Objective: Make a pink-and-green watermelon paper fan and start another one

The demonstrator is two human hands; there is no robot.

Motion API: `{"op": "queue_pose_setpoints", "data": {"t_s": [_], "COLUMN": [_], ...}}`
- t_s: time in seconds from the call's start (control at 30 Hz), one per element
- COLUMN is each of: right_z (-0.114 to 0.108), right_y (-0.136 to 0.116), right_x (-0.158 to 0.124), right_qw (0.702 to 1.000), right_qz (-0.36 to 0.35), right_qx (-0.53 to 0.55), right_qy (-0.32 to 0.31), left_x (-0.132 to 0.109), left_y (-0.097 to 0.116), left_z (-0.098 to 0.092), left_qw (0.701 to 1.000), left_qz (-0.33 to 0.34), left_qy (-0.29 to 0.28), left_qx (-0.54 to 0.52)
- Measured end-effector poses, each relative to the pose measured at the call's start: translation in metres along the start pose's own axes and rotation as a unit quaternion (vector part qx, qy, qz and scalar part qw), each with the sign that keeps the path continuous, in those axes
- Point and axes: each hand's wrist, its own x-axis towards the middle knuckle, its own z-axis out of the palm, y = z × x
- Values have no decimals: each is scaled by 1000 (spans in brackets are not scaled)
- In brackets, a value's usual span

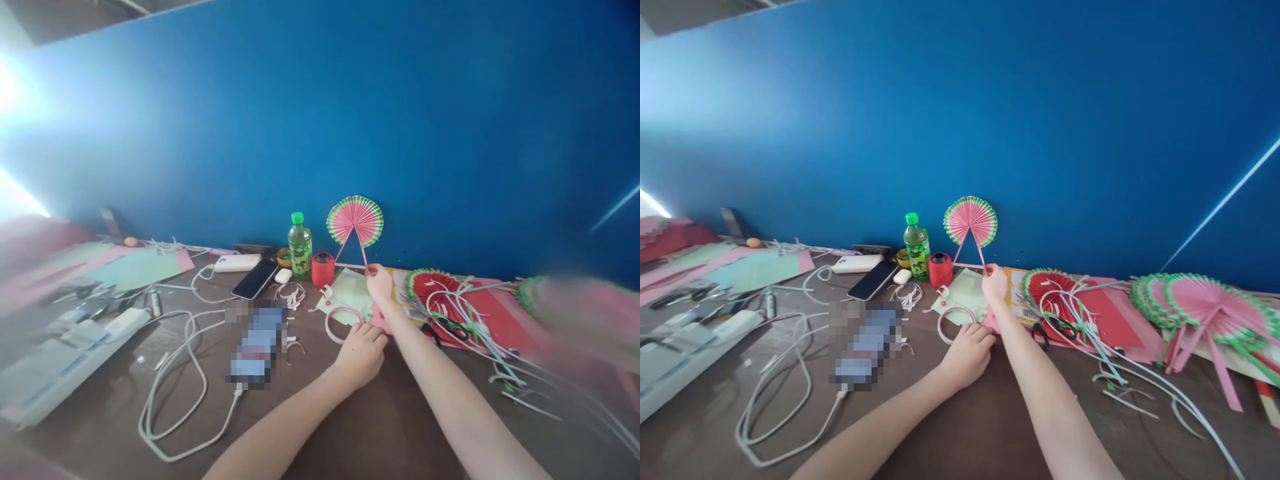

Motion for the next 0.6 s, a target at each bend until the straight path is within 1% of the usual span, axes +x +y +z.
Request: {"op": "queue_pose_setpoints", "data": {"t_s": [0.2, 0.3, 0.37, 0.43, 0.5, 0.57, 0.6], "right_z": [-2, -11, -18, -26, -32, -37, -40], "right_y": [2, -5, -13, -20, -26, -28, -27], "right_x": [-1, -2, -2, -1, 1, 2, 1], "right_qw": [1000, 998, 996, 995, 992, 984, 979], "right_qz": [-6, -13, -24, -36, -42, -35, -27], "right_qx": [27, 49, 68, 89, 109, 121, 125], "right_qy": [8, 41, 50, 19, -48, -125, -157], "left_x": [0, -2, -1, 1, 5, 8, 9], "left_y": [3, 1, -1, -1, 4, 16, 24], "left_z": [-5, -7, -9, -14, -28, -55, -73], "left_qw": [1000, 999, 996, 990, 978, 954, 935], "left_qz": [-7, -9, -24, -43, -56, -77, -83], "left_qy": [13, 23, 37, 55, 72, 86, 73], "left_qx": [4, -32, -75, -126, -186, -276, -336]}}
